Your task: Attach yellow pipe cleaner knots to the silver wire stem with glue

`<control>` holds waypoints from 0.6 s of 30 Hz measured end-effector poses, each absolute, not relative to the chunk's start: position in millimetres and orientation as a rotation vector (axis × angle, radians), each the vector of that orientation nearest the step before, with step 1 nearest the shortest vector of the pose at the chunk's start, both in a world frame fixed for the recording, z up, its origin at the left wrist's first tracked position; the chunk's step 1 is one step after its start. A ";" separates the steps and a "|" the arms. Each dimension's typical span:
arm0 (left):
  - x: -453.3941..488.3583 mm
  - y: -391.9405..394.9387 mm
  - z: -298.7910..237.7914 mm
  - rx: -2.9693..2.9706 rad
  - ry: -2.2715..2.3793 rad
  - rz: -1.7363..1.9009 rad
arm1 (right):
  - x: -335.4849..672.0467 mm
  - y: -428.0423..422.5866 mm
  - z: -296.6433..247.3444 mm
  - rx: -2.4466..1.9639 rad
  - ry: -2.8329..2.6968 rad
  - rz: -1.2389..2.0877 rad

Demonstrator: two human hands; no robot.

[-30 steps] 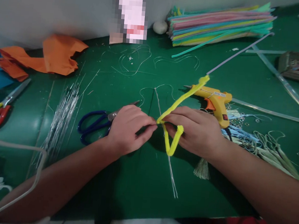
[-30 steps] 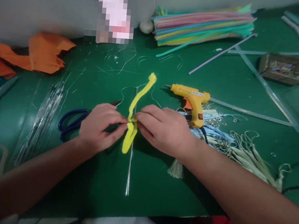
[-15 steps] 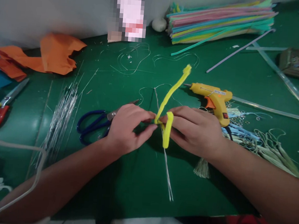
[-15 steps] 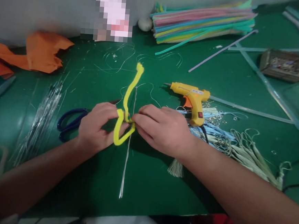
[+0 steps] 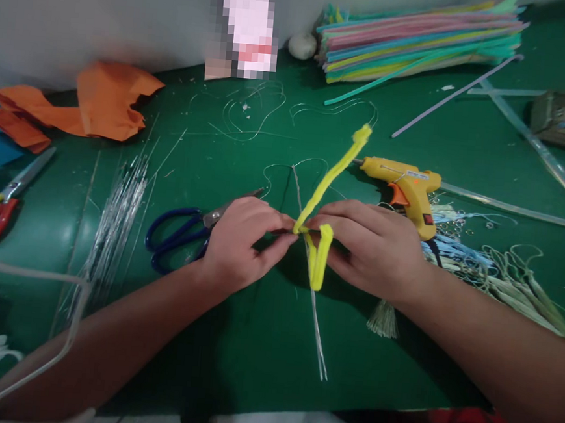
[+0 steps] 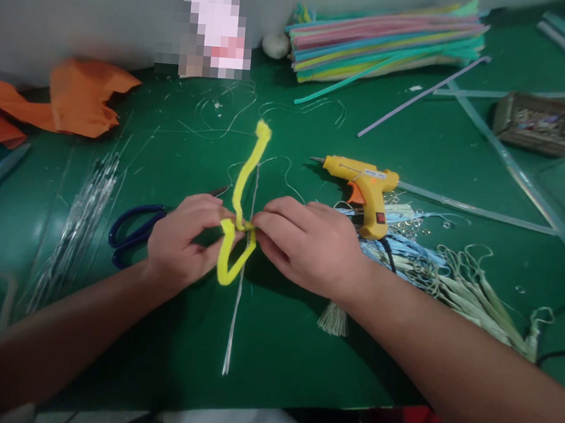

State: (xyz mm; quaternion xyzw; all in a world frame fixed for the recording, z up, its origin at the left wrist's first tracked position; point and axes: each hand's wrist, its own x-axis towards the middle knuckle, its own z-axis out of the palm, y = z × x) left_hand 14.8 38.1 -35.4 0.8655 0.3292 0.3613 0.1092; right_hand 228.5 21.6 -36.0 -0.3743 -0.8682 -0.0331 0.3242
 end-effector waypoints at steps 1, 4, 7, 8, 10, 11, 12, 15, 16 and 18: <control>14.8 38.2 -35.1 2.543 0.969 1.049 | 228.2 21.5 -35.8 -0.983 -2.274 -0.091; 14.6 38.4 -34.8 2.538 0.972 1.041 | 228.2 21.6 -35.1 -0.973 -2.280 -0.096; 14.3 38.6 -35.3 2.533 0.990 1.047 | 229.3 21.7 -34.6 -0.961 -2.295 -0.092; 14.3 38.6 -35.4 2.535 0.992 1.048 | 229.7 21.6 -34.7 -0.959 -2.299 -0.088; 14.5 38.6 -35.4 2.547 0.979 1.058 | 230.4 21.3 -35.2 -0.949 -2.300 -0.087; 14.7 38.6 -35.2 2.551 0.971 1.073 | 230.5 21.2 -35.6 -0.951 -2.297 -0.086; 14.9 38.5 -35.0 2.551 0.963 1.084 | 230.6 21.0 -36.0 -0.956 -2.293 -0.086; 15.5 38.3 -34.4 2.537 0.967 1.088 | 230.5 20.7 -36.4 -0.964 -2.288 -0.081; 15.6 38.3 -34.4 2.532 0.972 1.083 | 230.4 20.7 -36.3 -0.962 -2.287 -0.079; 15.6 38.3 -34.7 2.529 0.972 1.076 | 230.5 20.8 -36.0 -0.957 -2.292 -0.081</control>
